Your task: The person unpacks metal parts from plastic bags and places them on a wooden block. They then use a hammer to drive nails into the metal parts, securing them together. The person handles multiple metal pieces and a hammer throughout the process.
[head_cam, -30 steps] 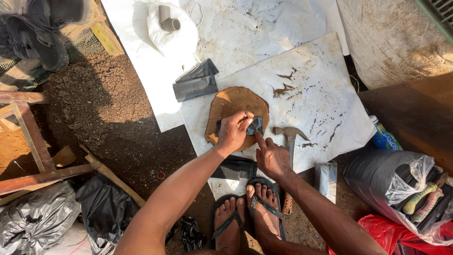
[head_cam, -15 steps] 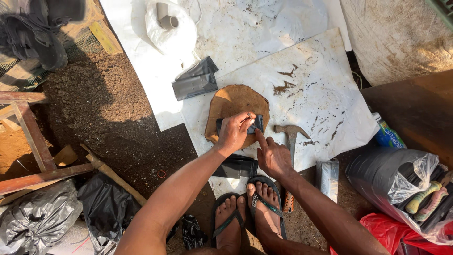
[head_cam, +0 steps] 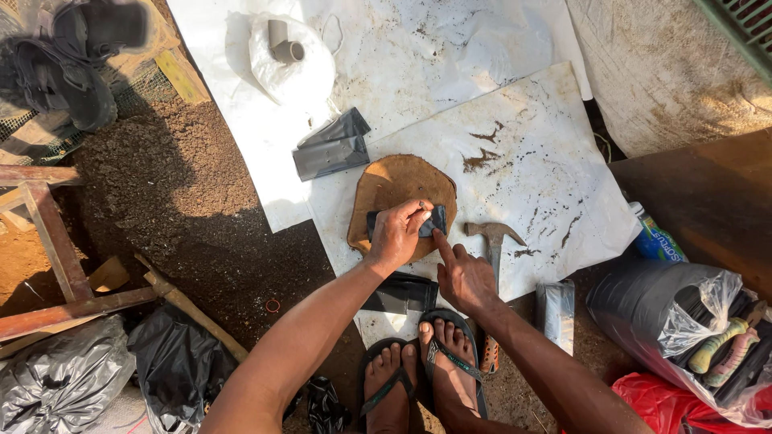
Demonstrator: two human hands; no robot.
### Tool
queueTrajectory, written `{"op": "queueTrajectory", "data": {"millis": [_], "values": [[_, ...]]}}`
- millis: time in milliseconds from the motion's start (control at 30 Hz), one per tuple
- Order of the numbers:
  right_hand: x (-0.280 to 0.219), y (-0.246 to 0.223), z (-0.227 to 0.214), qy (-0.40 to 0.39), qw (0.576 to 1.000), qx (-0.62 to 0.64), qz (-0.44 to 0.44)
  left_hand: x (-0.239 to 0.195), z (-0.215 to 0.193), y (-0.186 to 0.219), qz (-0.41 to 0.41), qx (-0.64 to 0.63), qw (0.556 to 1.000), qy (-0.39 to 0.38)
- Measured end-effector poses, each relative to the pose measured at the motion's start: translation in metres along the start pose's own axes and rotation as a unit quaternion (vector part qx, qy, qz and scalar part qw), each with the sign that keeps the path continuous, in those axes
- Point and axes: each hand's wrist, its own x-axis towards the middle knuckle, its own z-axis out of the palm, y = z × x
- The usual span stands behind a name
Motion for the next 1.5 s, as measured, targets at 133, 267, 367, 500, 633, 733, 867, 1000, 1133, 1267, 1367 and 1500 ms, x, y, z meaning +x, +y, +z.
{"op": "queueTrajectory", "data": {"millis": [133,267,367,500,633,733,867,1000,1133,1267,1367,1500], "values": [[0.002,0.000,-0.001,-0.009,1.000,0.000,0.004,0.002,-0.002,-0.001,0.003,0.022,1.000,-0.004],[0.001,0.000,-0.001,-0.004,1.000,0.002,0.006,0.000,-0.002,-0.001,0.005,0.009,1.000,-0.020],[0.002,0.001,-0.001,0.003,1.000,0.006,-0.003,0.000,-0.002,0.000,0.023,0.015,1.000,-0.011],[0.002,0.002,0.000,-0.004,1.000,0.004,0.001,0.000,-0.004,-0.001,0.021,0.035,0.999,-0.027],[0.002,0.005,0.004,-0.002,1.000,0.001,0.000,-0.001,-0.003,-0.006,0.069,0.077,0.994,-0.042],[0.003,0.010,0.011,-0.011,1.000,0.001,0.008,-0.001,-0.002,-0.013,0.113,0.095,0.988,-0.054],[-0.003,0.032,0.014,0.028,0.977,0.154,0.144,0.000,-0.002,-0.019,0.109,0.114,0.983,-0.089],[-0.018,0.070,0.016,-0.009,0.929,0.147,0.341,0.001,-0.001,-0.021,0.137,0.135,0.978,-0.081],[-0.036,0.096,0.038,-0.102,0.927,0.064,0.355,0.001,-0.001,-0.020,0.139,0.140,0.977,-0.084],[-0.042,0.104,0.054,-0.047,0.957,-0.004,0.285,-0.002,0.000,-0.018,0.155,0.144,0.974,-0.081],[-0.039,0.099,0.041,-0.020,0.750,0.518,0.411,-0.001,-0.001,-0.019,0.157,0.162,0.970,-0.088],[-0.039,0.086,-0.001,-0.036,0.758,0.561,0.331,-0.003,0.003,-0.023,0.152,0.164,0.971,-0.087]]}}
